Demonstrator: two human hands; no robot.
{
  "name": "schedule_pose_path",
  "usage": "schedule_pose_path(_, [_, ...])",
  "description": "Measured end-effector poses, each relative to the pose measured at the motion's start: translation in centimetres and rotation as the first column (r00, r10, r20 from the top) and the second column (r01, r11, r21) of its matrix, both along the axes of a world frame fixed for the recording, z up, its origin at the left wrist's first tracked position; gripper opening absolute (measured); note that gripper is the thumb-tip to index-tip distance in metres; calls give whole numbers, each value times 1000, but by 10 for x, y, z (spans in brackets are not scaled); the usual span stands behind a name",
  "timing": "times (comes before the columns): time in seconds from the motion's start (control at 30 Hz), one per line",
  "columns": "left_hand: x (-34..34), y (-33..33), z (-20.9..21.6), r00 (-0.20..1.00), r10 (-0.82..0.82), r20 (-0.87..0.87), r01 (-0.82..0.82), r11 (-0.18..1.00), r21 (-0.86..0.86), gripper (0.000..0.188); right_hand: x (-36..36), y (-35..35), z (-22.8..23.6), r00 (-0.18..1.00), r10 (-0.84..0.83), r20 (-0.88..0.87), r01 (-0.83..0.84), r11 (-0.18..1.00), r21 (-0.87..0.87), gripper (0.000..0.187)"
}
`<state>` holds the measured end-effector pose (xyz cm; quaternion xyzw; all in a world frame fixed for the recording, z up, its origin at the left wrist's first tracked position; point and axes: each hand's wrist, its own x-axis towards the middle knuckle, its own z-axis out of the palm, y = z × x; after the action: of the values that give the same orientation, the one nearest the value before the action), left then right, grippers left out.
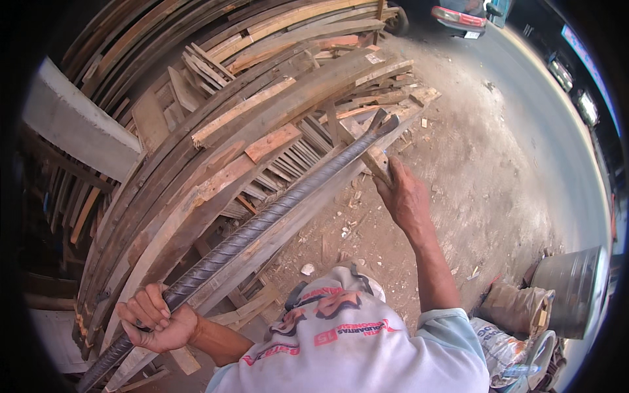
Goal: The person uses a hammer and a wooden block to bend a long steel rebar rod into a curved shape. They repeatedly strike the rebar against the block to form a bend, then walk through a cluttered workshop to retrieve a hammer and a small wooden piece before resuming the bending process.
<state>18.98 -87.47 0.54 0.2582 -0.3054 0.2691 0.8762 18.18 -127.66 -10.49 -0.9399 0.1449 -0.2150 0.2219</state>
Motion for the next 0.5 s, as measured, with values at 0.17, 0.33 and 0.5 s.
schedule_pose_path(0.17, [16,-4,6,997,-69,-37,72,995,76,28,-4,0,-2,997,-54,-55,53,999,-9,52])
schedule_pose_path(0.33, [-8,23,-89,951,-63,-302,13,987,-162,29,3,-5,0,1000,-11,-12,10,999,-54,52])
schedule_pose_path(0.5, [-33,66,-157,909,-181,-375,-43,855,-517,35,7,0,21,992,50,-114,-55,998,-35,52])
